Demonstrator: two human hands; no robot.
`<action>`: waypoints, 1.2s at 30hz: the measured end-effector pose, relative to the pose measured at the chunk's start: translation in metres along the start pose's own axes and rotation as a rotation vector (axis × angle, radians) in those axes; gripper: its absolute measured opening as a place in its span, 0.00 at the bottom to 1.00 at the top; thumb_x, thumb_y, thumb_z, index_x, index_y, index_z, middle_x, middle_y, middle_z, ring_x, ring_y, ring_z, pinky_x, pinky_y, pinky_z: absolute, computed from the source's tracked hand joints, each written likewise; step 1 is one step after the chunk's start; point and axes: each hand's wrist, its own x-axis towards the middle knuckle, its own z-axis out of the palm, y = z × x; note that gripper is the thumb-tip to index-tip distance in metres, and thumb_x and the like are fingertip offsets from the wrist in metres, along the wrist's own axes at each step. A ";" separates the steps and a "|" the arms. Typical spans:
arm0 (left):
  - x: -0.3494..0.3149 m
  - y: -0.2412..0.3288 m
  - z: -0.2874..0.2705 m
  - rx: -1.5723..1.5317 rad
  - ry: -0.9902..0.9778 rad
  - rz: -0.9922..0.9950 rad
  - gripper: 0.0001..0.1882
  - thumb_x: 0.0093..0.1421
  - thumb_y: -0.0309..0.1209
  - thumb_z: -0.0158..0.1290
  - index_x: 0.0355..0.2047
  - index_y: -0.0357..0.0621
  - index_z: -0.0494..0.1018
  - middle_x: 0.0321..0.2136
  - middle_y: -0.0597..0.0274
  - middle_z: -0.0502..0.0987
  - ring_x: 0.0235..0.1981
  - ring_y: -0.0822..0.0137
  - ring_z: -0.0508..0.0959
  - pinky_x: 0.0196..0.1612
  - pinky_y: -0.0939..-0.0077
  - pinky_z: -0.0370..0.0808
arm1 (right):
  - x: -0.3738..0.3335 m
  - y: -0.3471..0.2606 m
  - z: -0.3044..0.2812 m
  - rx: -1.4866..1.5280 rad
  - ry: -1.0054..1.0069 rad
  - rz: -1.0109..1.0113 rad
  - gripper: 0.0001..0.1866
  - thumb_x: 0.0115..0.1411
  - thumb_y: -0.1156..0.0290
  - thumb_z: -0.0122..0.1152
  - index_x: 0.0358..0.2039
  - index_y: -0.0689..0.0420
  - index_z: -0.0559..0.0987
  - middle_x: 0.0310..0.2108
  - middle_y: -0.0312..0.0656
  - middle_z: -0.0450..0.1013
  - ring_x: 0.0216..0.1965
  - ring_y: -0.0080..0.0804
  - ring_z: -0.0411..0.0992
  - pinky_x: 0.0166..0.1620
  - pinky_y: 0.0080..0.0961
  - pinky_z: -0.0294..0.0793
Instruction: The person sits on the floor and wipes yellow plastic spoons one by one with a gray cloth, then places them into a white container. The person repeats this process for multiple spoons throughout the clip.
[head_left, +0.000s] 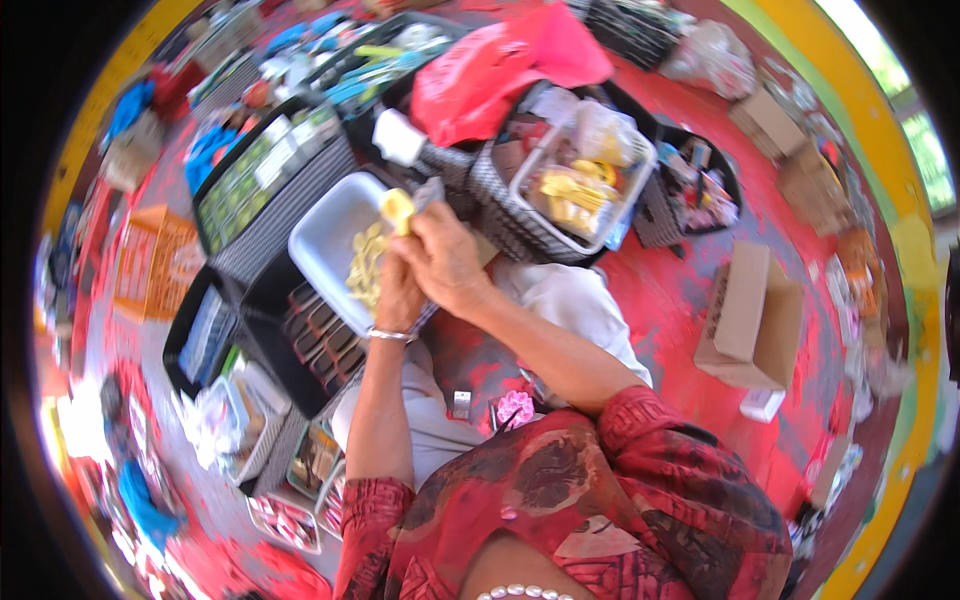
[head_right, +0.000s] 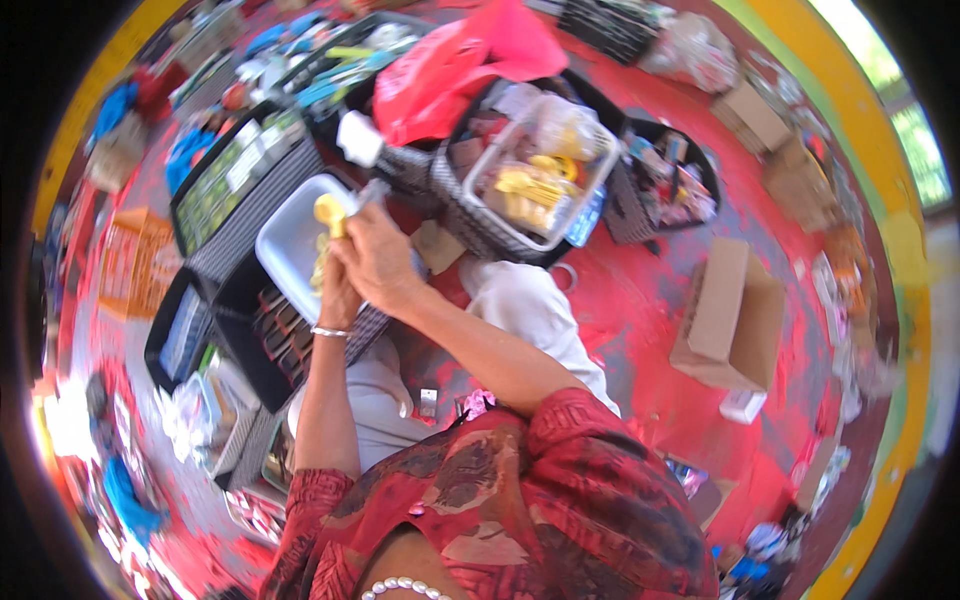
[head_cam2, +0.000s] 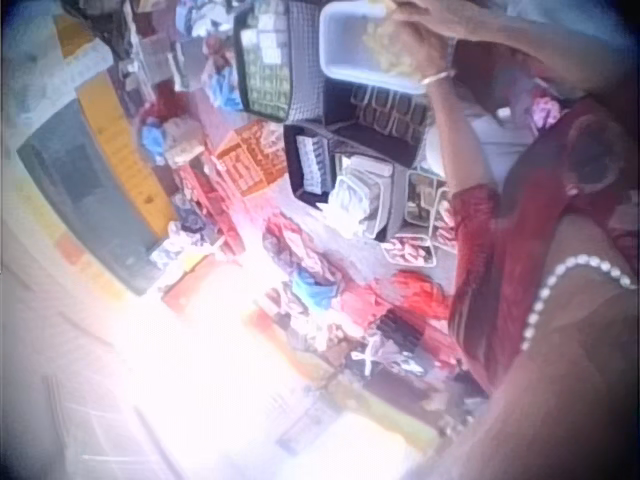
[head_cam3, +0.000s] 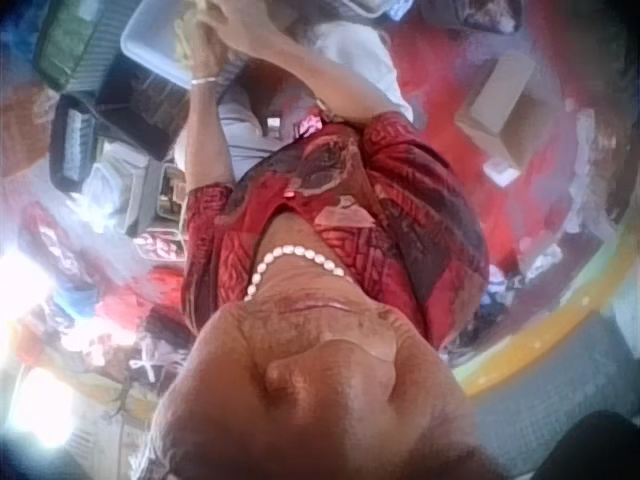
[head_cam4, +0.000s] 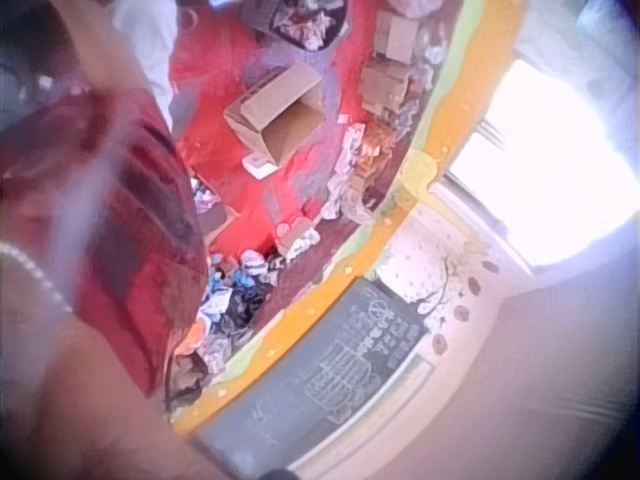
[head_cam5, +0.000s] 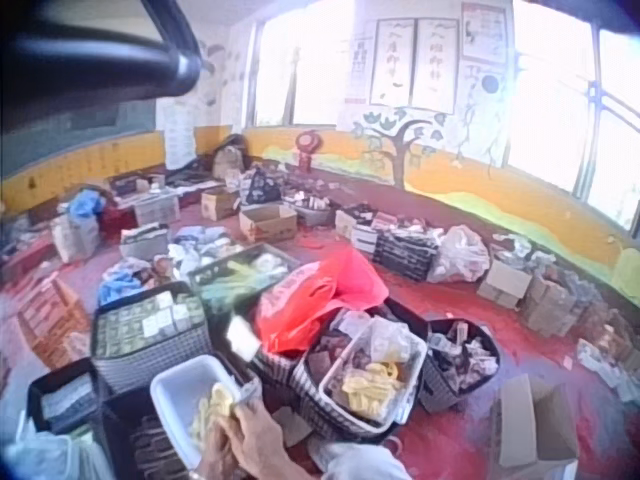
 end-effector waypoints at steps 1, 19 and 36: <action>0.001 -0.001 -0.001 -0.043 -0.081 0.056 0.19 0.66 0.38 0.37 0.52 0.39 0.59 0.48 0.59 0.65 0.50 0.66 0.65 0.54 0.72 0.64 | -0.001 0.002 0.002 -0.033 -0.017 -0.001 0.10 0.52 0.67 0.55 0.29 0.61 0.71 0.32 0.49 0.65 0.33 0.49 0.68 0.35 0.38 0.68; -0.009 0.020 0.009 0.802 -0.140 0.075 0.17 0.65 0.36 0.38 0.47 0.35 0.63 0.38 0.62 0.71 0.39 0.72 0.69 0.42 0.77 0.69 | 0.012 0.008 -0.006 -0.113 -0.317 0.249 0.14 0.53 0.65 0.58 0.28 0.66 0.72 0.25 0.48 0.68 0.28 0.37 0.66 0.33 0.31 0.64; 0.003 0.047 -0.016 0.531 -0.141 -0.036 0.26 0.61 0.50 0.41 0.38 0.36 0.71 0.26 0.65 0.72 0.29 0.74 0.71 0.36 0.83 0.68 | 0.000 -0.007 -0.020 -0.544 -0.587 0.163 0.11 0.55 0.69 0.51 0.31 0.66 0.72 0.35 0.53 0.66 0.36 0.51 0.70 0.37 0.42 0.70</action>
